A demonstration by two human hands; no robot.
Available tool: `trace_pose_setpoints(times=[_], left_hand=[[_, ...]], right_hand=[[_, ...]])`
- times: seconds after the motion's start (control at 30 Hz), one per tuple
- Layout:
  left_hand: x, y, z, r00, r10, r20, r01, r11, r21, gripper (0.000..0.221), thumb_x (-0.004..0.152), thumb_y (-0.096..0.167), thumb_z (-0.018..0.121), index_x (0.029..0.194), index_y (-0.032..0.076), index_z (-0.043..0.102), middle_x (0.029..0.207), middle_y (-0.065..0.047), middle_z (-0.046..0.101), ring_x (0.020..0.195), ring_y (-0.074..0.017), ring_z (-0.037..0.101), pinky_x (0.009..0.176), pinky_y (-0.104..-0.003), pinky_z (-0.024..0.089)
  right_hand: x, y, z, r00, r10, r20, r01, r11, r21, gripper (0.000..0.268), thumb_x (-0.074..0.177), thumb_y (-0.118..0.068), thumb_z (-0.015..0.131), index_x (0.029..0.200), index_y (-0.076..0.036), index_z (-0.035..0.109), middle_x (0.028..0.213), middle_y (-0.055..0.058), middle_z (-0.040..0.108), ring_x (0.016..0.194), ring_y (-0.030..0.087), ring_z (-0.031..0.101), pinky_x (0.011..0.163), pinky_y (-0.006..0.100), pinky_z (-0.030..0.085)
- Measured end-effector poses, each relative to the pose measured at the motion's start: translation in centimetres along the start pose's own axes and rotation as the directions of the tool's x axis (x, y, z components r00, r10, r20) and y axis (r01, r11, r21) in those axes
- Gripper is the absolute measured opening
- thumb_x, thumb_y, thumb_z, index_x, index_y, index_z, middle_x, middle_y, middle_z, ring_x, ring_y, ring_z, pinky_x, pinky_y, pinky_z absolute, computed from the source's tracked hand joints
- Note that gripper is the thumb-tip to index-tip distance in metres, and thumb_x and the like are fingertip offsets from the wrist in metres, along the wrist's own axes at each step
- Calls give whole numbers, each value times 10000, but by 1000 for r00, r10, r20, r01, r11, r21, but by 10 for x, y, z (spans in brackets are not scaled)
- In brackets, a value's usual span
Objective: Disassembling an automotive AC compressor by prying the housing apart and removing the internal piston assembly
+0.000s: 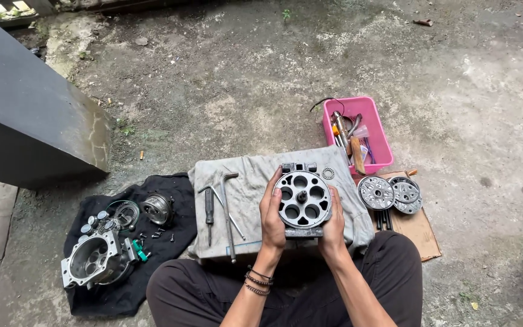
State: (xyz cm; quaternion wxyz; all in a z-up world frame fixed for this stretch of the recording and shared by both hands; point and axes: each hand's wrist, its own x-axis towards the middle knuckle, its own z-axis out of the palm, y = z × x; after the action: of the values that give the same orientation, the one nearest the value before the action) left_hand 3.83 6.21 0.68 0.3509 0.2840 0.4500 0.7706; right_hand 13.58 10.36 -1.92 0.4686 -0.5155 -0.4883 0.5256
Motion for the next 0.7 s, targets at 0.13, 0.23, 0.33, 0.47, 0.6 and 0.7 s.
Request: trace_pose_setpoints(times=[0.13,0.23,0.33,0.47,0.6,0.7], left_hand=[[0,-5,-3,1000,6,11,-6,1000,18,542,1011,256,444,1479,-13,495,1467,-219,533,1393,-287,462,1179,-441,344],[4,-9,-4,1000,9,21,-9,1000,14,545,1011,247,429,1482,-20,490,1472,-232,530,1389,-299,467,1174,-441,351],[4,6,6,1000,-17,-4,17,1000,-13,550,1005,254,421,1479,-15,497,1450,-231,553,1369,-293,493,1162,-440,372],[5,47,27,995,96,23,-96,995,4,559,1001,267,414,1480,-10,497,1492,-215,514,1413,-286,439,1191,-432,329],[13,32,19,996,85,16,-84,993,-85,570,997,244,397,1493,-27,475,1447,-228,551,1364,-279,488,1167,-433,370],[12,28,16,996,87,12,-85,992,-97,571,999,256,411,1489,-28,479,1441,-236,559,1358,-282,501,1159,-433,386]], right_hand=[[2,2,-1,1000,-4,9,4,1000,-3,382,1101,-184,340,1304,-53,636,1353,147,606,1347,198,487,1232,364,270],[6,5,-1,997,-49,53,51,998,-26,399,1108,-170,310,1306,-41,632,1395,163,587,1364,247,469,1248,371,243],[2,-9,1,1000,8,30,-10,998,60,368,1106,-208,336,1274,-78,638,1269,94,605,1271,169,497,1223,341,277],[1,-36,-2,999,-41,-26,46,967,250,360,1106,-256,388,1275,-83,655,1221,63,619,1199,125,539,1159,295,372],[5,-29,1,984,-178,26,180,976,-119,418,1087,-154,323,1427,-56,545,1533,157,478,1477,259,353,1268,345,208],[3,-48,5,996,-79,-35,83,989,120,365,1090,-193,380,1326,-58,624,1365,111,582,1358,167,465,1254,326,257]])
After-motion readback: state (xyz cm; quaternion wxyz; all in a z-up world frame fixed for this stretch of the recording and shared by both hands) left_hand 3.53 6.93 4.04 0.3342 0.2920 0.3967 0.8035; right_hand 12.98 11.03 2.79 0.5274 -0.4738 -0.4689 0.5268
